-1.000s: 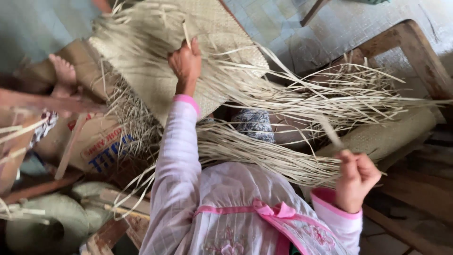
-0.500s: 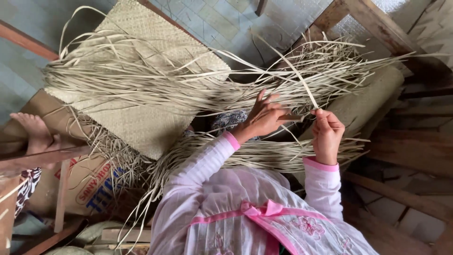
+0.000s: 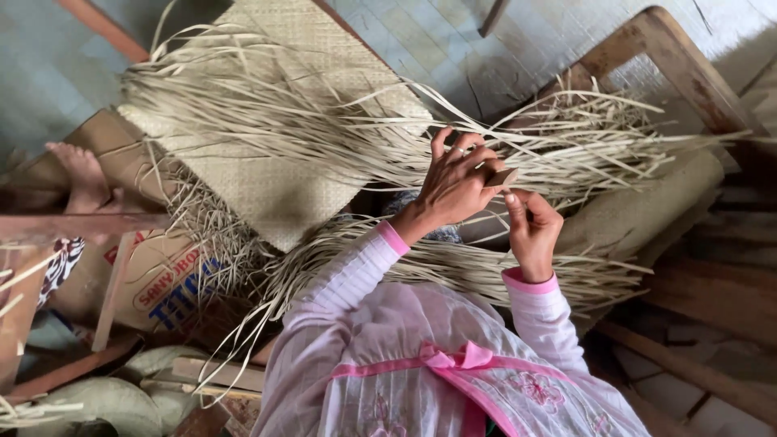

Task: Weaving dried palm strips into a mat using hands and a small wooden tool to interlace the fibers.

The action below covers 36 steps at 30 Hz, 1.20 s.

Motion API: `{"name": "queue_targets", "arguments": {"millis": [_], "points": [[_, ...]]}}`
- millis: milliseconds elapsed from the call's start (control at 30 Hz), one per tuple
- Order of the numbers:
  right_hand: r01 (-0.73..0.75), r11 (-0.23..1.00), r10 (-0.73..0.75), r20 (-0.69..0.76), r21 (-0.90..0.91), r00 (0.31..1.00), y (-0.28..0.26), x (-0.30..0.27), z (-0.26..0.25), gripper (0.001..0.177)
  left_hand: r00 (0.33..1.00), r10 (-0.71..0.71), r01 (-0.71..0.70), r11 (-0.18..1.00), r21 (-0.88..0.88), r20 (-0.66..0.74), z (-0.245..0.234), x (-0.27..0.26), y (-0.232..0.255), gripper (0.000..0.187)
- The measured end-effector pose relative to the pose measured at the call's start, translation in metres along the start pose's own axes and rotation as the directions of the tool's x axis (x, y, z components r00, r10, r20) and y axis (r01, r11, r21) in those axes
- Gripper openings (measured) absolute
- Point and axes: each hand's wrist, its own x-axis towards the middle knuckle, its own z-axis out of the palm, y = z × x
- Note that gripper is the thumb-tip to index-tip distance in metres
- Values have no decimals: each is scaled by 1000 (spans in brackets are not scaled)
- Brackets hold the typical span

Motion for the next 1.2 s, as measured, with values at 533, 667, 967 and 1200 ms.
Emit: {"name": "queue_targets", "arguments": {"millis": [533, 667, 967, 1200], "points": [[193, 979, -165, 299, -64, 940, -17, -7, 35, 15, 943, -194, 176, 980, 89, 270, -40, -8, 6, 38], [162, 985, -139, 297, -52, 945, -36, -13, 32, 19, 913, -279, 242, 958, 155, 298, -33, -15, -44, 24], [26, 998, -46, 407, 56, 912, -51, -32, 5, 8, 691, -722, 588, 585, 559, 29, -56, -60, -178, 64], [-382, 880, 275, 354, 282, 894, -21, -16, 17, 14, 710, -688, 678, 726, -113, -151, -97, -42, -122, 22]]}}
